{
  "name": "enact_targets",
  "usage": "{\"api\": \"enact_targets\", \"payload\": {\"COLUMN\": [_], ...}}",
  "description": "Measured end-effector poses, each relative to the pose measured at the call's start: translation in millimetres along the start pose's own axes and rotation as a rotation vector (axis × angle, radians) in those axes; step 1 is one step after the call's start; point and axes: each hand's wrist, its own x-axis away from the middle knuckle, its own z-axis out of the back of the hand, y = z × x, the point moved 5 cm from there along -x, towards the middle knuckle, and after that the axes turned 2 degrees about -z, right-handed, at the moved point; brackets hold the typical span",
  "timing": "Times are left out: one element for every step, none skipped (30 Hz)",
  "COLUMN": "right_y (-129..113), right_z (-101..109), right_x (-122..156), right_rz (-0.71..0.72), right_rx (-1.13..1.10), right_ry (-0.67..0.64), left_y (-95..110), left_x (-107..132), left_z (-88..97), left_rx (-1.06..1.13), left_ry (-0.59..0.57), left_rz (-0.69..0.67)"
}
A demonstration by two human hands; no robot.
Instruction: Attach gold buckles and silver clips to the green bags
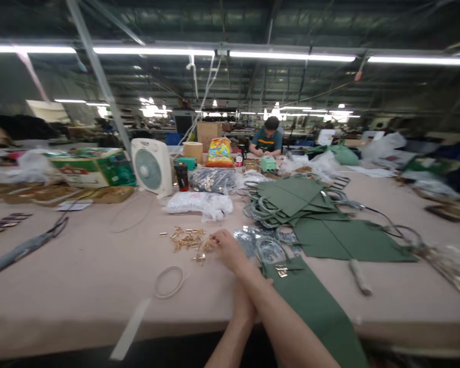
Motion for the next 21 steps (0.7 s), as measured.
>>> {"api": "enact_targets", "payload": {"right_y": [-0.2, 2.0, 5.7, 10.4, 15.5, 21.1, 27.2, 34.0, 41.8, 50.6, 59.9, 68.7, 76.7, 83.0, 87.0, 89.2, 90.0, 90.0, 89.9, 90.0, 90.7], "right_z": [8.9, 17.5, 25.4, 33.0, 40.5, 48.5, 57.4, 67.1, 77.6, 87.7, 96.6, 104.1, 111.4, 117.3, 121.3, 123.7, 124.3, 123.3, 121.1, 117.8, 114.1], "right_x": [2.4, 6.1, 11.2, 18.3, 27.5, 38.6, 51.7, 66.2, 82.1, 98.3, 114.3, 129.3, 143.7, 156.6, 167.3, 176.1, 182.9, 188.1, 191.8, 194.2, 195.7], "right_rz": [0.004, -0.017, -0.056, -0.104, -0.155, -0.201, -0.237, -0.265, -0.287, -0.306, -0.328, -0.355, -0.380, -0.397, -0.399, -0.389, -0.374, -0.360, -0.354, -0.356, -0.367], "right_rx": [-0.137, -0.275, -0.414, -0.545, -0.657, -0.739, -0.787, -0.790, -0.764, -0.736, -0.709, -0.655, -0.581, -0.501, -0.419, -0.348, -0.294, -0.259, -0.248, -0.260, -0.291], "right_ry": [0.101, 0.194, 0.272, 0.342, 0.400, 0.450, 0.499, 0.541, 0.585, 0.619, 0.629, 0.609, 0.594, 0.565, 0.515, 0.467, 0.418, 0.378, 0.350, 0.334, 0.331], "left_y": [0.4, 0.6, 0.6, 1.0, 1.9, 3.5, 5.6, 8.1, 10.9, 14.0, 17.1, 20.0, 22.4, 23.9, 24.5, 24.4, 23.8, 22.8, 21.3, 19.1, 16.4], "left_x": [-2.1, -4.6, -6.9, -8.6, -9.6, -9.8, -9.4, -8.5, -7.2, -5.9, -4.5, -3.1, -1.9, -0.8, 0.2, 0.9, 1.5, 1.8, 1.9, 1.6, 0.9], "left_z": [0.7, -1.5, -3.2, -4.3, -5.1, -5.1, -4.4, -3.4, -2.3, -1.4, -0.5, 0.1, 0.1, -0.2, -0.7, -1.1, -1.3, -1.1, -0.2, 1.3, 3.4], "left_rx": [-0.074, -0.132, -0.177, -0.214, -0.246, -0.274, -0.301, -0.327, -0.347, -0.360, -0.370, -0.376, -0.376, -0.369, -0.352, -0.323, -0.278, -0.223, -0.164, -0.107, -0.049], "left_ry": [0.023, -0.007, -0.029, -0.040, -0.052, -0.054, -0.049, -0.044, -0.035, -0.026, -0.012, 0.001, 0.009, 0.013, 0.014, 0.012, 0.008, 0.004, 0.003, 0.002, 0.003], "left_rz": [-0.018, -0.041, -0.059, -0.075, -0.089, -0.099, -0.103, -0.102, -0.101, -0.105, -0.113, -0.126, -0.142, -0.156, -0.167, -0.177, -0.189, -0.202, -0.210, -0.209, -0.196]}}
